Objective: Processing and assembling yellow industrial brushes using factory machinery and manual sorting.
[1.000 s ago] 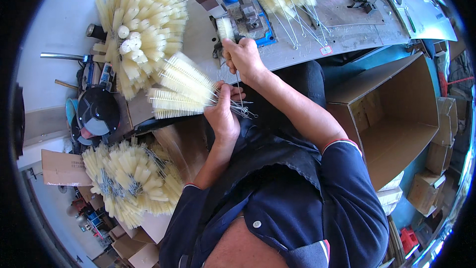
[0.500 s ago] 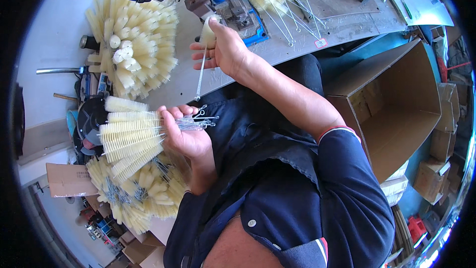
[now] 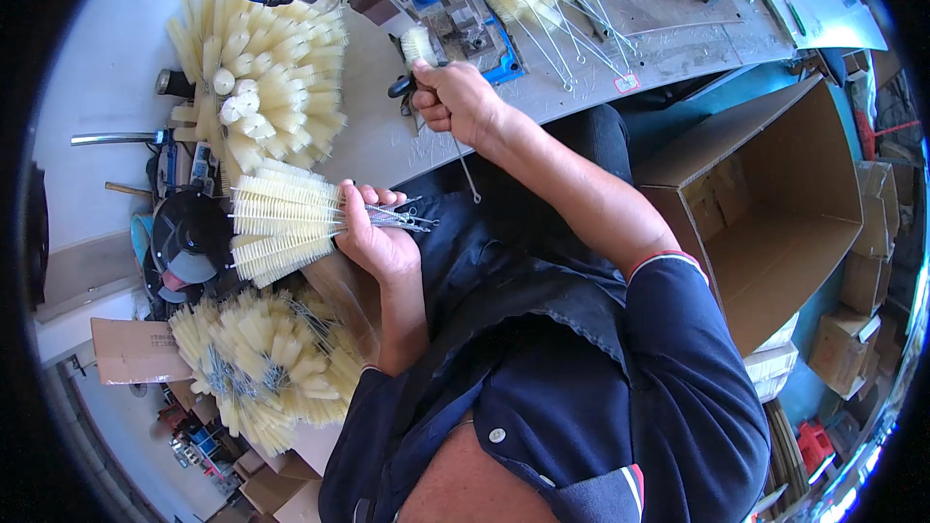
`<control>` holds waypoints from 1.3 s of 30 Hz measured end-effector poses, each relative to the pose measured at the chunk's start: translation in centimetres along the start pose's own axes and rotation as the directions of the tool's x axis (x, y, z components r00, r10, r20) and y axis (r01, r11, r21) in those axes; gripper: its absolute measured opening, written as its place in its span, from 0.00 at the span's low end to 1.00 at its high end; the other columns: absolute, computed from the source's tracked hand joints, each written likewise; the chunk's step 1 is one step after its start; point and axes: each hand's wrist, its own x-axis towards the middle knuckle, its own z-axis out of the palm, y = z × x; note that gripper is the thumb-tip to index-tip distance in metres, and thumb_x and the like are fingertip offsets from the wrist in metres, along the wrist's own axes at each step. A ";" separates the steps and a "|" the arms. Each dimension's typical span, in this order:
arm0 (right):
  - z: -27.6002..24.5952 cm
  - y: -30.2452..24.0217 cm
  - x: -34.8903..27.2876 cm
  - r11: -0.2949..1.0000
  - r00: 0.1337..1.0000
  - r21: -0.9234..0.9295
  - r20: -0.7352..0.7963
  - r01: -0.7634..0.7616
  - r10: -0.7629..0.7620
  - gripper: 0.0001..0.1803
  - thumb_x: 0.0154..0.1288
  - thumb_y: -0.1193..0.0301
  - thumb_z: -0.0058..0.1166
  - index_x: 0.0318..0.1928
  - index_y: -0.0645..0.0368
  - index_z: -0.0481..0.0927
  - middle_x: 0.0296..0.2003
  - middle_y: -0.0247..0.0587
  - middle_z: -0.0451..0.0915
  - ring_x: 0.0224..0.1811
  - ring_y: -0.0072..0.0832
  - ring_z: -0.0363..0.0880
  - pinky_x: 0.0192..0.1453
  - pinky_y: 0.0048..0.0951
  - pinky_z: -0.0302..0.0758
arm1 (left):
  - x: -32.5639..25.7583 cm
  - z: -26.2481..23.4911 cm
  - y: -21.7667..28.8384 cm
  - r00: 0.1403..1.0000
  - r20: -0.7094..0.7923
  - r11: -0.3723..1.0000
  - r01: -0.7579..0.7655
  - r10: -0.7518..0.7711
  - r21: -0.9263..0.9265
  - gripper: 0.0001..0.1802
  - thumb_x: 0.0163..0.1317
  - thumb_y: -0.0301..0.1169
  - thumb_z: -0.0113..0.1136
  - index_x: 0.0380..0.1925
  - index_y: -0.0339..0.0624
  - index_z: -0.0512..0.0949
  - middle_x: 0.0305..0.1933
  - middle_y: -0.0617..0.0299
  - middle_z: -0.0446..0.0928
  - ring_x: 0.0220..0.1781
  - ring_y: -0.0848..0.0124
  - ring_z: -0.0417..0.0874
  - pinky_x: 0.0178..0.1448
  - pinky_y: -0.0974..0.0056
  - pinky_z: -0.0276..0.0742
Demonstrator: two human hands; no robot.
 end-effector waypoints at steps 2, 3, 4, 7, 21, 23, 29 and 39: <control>-0.5 -0.5 0.0 1.000 0.998 -0.023 0.064 -0.002 0.003 0.17 0.79 0.59 0.49 0.31 0.49 0.66 0.19 0.27 0.64 0.15 0.15 0.53 0.17 0.22 0.50 | 0.0 0.1 -0.3 1.000 0.009 1.000 0.009 -0.010 0.024 0.07 0.73 0.31 0.59 0.42 0.39 0.75 0.27 0.64 0.72 0.24 0.72 0.75 0.31 0.61 0.78; -0.6 -0.6 -0.1 0.999 0.998 -0.042 0.065 -0.003 0.006 0.17 0.79 0.59 0.49 0.30 0.50 0.66 0.19 0.28 0.64 0.14 0.16 0.53 0.17 0.23 0.51 | 0.0 0.3 -0.4 1.000 0.010 0.999 0.020 -0.020 0.039 0.07 0.72 0.31 0.59 0.42 0.39 0.75 0.27 0.64 0.72 0.24 0.72 0.74 0.31 0.61 0.78; -0.7 -0.7 -0.2 0.998 0.993 -0.058 0.115 0.009 -0.002 0.17 0.78 0.60 0.50 0.30 0.51 0.67 0.18 0.28 0.65 0.14 0.16 0.54 0.16 0.25 0.51 | 0.0 0.4 -0.5 1.000 0.009 0.998 0.029 -0.029 0.055 0.07 0.72 0.31 0.60 0.42 0.38 0.75 0.27 0.65 0.72 0.24 0.72 0.74 0.30 0.61 0.78; -0.7 -1.0 -0.2 0.993 0.999 -0.122 0.033 0.009 -0.005 0.18 0.79 0.57 0.48 0.30 0.51 0.66 0.18 0.28 0.65 0.13 0.15 0.54 0.15 0.24 0.48 | -0.2 0.8 -0.7 0.999 0.032 0.994 0.036 -0.040 0.102 0.07 0.73 0.31 0.59 0.41 0.39 0.75 0.27 0.65 0.72 0.22 0.74 0.73 0.28 0.64 0.77; -5.8 0.6 -1.1 0.927 0.935 -0.132 0.014 0.352 -0.353 0.30 0.79 0.53 0.48 0.21 0.59 0.70 0.14 0.35 0.66 0.13 0.20 0.60 0.17 0.25 0.56 | 1.6 0.4 -4.5 0.983 0.176 0.955 -0.003 -0.052 0.298 0.22 0.75 0.32 0.58 0.63 0.31 0.70 0.30 0.62 0.73 0.21 0.78 0.69 0.26 0.69 0.77; -6.2 0.2 -0.9 0.940 0.944 -0.100 -0.018 0.327 -0.331 0.30 0.79 0.52 0.48 0.20 0.58 0.68 0.13 0.34 0.64 0.12 0.20 0.58 0.17 0.25 0.54 | 1.8 0.5 -5.0 0.982 0.179 0.957 0.013 -0.068 0.291 0.23 0.74 0.33 0.58 0.62 0.30 0.70 0.30 0.62 0.73 0.22 0.78 0.70 0.26 0.69 0.77; -5.9 0.0 -0.8 0.956 0.958 -0.077 -0.010 0.285 -0.286 0.32 0.79 0.50 0.46 0.18 0.56 0.65 0.12 0.32 0.60 0.11 0.20 0.55 0.16 0.25 0.52 | 2.2 0.6 -5.4 0.982 0.165 0.949 0.036 -0.091 0.312 0.23 0.74 0.34 0.59 0.62 0.29 0.70 0.31 0.62 0.73 0.22 0.77 0.71 0.27 0.67 0.79; -5.5 -1.0 -0.5 0.973 0.973 -0.009 -0.008 0.232 -0.232 0.25 0.80 0.55 0.47 0.25 0.56 0.66 0.14 0.33 0.63 0.12 0.19 0.55 0.16 0.25 0.51 | 2.3 1.0 -5.7 0.983 0.149 0.952 0.055 -0.103 0.301 0.22 0.72 0.34 0.61 0.60 0.31 0.72 0.32 0.62 0.72 0.24 0.75 0.72 0.30 0.66 0.80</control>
